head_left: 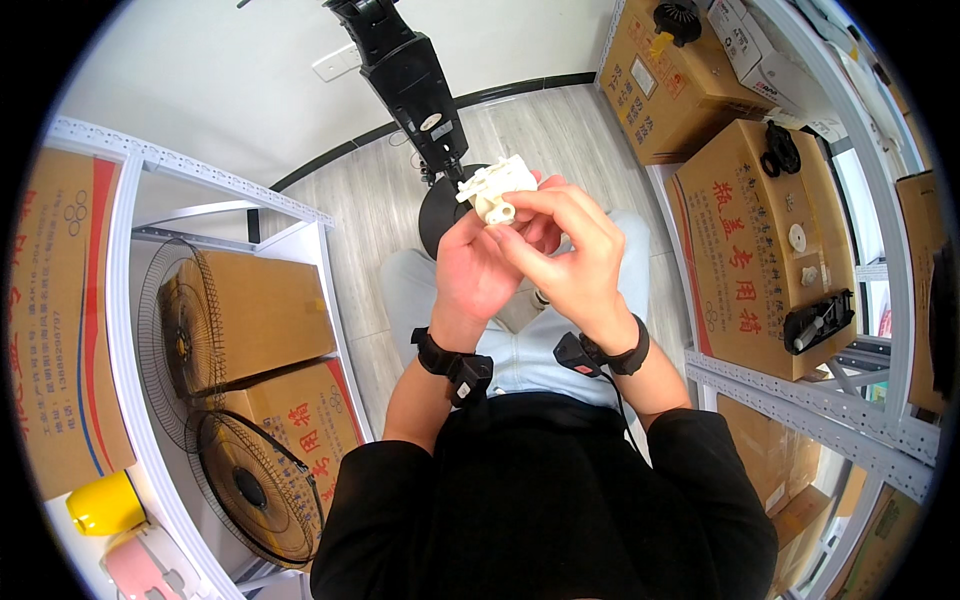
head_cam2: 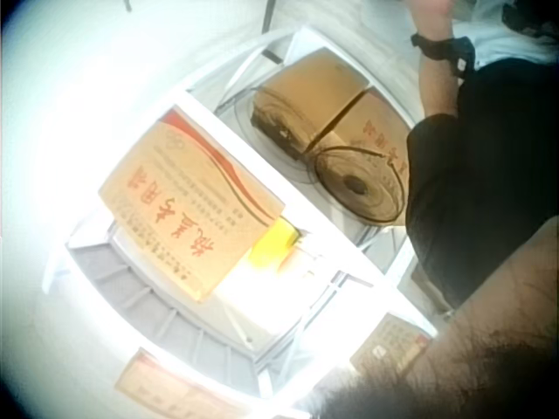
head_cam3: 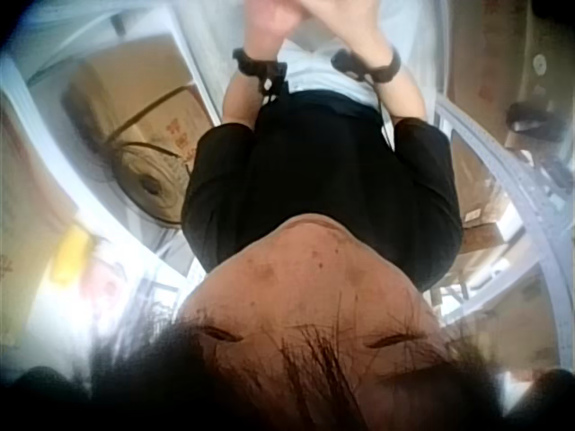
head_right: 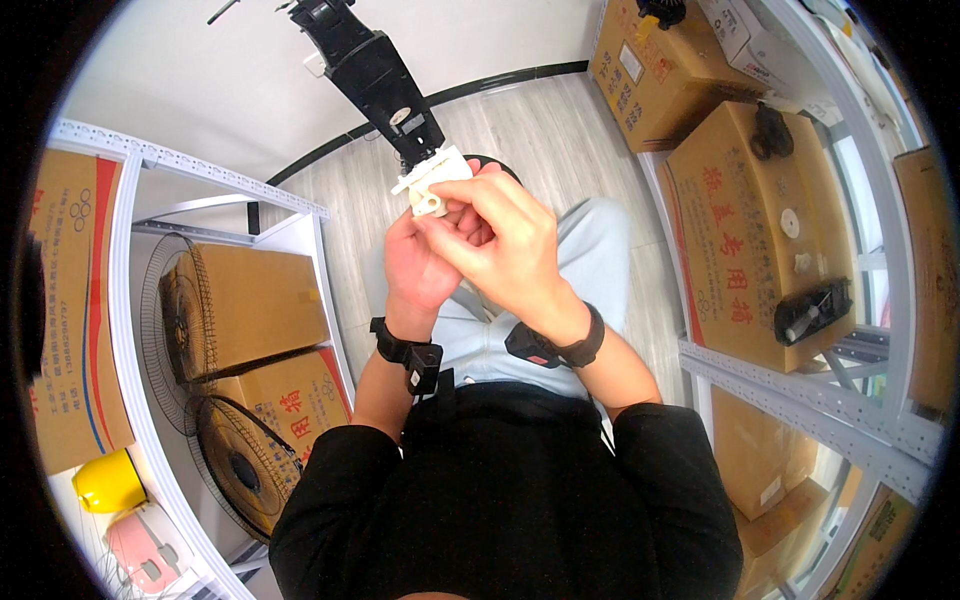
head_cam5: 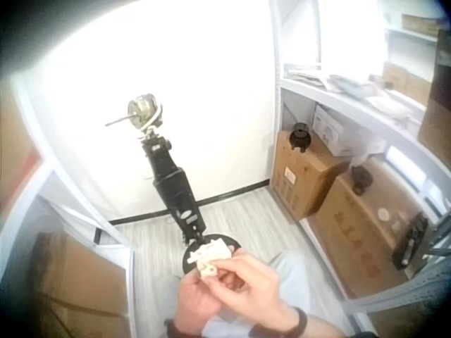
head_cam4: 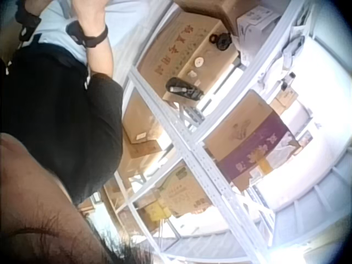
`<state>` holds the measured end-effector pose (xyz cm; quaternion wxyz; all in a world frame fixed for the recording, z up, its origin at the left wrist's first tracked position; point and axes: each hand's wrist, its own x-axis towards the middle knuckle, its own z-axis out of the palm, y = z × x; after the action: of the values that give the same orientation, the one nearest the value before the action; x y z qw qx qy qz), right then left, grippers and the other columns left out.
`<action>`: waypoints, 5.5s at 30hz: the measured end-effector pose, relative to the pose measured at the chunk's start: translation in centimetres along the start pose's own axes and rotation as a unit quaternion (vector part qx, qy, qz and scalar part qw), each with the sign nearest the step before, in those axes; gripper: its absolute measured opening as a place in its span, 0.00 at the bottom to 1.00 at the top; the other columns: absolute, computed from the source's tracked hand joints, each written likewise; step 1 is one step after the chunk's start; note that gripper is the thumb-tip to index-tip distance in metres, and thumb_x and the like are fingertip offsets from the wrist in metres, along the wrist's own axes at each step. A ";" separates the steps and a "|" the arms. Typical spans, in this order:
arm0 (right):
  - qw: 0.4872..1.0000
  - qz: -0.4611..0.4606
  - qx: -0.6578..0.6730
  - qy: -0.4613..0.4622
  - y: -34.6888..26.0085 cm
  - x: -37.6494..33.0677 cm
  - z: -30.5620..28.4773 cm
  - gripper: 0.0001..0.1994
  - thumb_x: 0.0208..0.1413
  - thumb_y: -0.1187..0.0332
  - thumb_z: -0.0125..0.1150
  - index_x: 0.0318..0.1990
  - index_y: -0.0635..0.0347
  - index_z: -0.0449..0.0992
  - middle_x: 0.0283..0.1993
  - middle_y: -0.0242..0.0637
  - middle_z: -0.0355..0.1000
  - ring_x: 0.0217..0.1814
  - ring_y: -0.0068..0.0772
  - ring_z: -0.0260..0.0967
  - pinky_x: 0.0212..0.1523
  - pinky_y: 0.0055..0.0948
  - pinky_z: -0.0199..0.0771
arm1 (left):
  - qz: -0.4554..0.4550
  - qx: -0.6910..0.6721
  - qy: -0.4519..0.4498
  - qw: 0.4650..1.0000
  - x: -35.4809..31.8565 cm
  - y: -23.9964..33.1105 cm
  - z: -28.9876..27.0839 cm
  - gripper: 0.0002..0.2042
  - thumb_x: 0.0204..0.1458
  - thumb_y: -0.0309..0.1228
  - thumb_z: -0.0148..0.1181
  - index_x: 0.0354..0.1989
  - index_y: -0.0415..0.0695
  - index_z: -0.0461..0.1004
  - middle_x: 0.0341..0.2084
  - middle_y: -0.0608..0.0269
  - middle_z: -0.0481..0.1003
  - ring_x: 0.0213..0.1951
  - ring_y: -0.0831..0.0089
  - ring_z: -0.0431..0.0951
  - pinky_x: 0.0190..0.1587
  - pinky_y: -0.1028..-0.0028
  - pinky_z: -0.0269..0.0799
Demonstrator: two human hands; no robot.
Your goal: The person sits on the floor and uses a screwdriver to manipulate a white plastic mechanical part. They repeatedly insert and remove a black rod, rotate the part, and adjust its components.
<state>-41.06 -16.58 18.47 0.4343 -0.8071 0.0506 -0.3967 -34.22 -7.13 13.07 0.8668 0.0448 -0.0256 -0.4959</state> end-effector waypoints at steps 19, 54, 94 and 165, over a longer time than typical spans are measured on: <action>1.000 0.014 0.014 -0.012 0.4 -0.3 0.2 0.14 0.40 0.76 0.70 0.38 0.60 0.79 0.31 0.30 0.74 0.28 0.18 0.68 0.25 0.16 0.65 | 0.008 -0.010 -0.054 0.998 0.3 0.5 -1.3 0.25 0.62 0.37 0.33 0.64 0.36 0.53 0.63 0.45 0.57 0.63 0.57 0.59 0.65 0.60 0.52; 0.987 0.062 0.127 -0.080 1.0 -2.1 2.7 0.16 0.49 0.78 0.63 0.47 0.59 0.75 0.33 0.38 0.76 0.22 0.22 0.68 0.24 0.22 0.68 | 0.308 0.311 0.106 0.893 -4.3 3.3 1.8 0.24 0.61 0.33 0.43 0.63 0.34 0.54 0.51 0.47 0.70 0.49 0.67 0.73 0.39 0.76 0.69; 0.990 0.013 0.125 -0.063 2.2 -1.5 0.3 0.13 0.48 0.78 0.65 0.43 0.63 0.74 0.38 0.38 0.75 0.26 0.22 0.71 0.25 0.20 0.70 | 0.264 0.279 0.064 0.921 -3.0 2.0 1.8 0.27 0.59 0.34 0.49 0.63 0.32 0.54 0.54 0.50 0.68 0.56 0.62 0.70 0.58 0.64 0.65; 0.949 0.132 0.248 -0.146 12.1 2.2 3.3 0.11 0.50 0.77 0.63 0.41 0.63 0.73 0.36 0.36 0.74 0.28 0.25 0.73 0.27 0.21 0.71 | 0.356 0.289 0.312 0.832 4.2 0.8 -1.4 0.22 0.62 0.34 0.38 0.63 0.37 0.57 0.54 0.51 0.69 0.54 0.62 0.70 0.55 0.67 0.65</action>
<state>-34.13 -22.84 9.76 0.6720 -0.7089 -0.0071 -0.2139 -31.30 -10.33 11.73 0.8928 0.4335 0.0903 -0.0825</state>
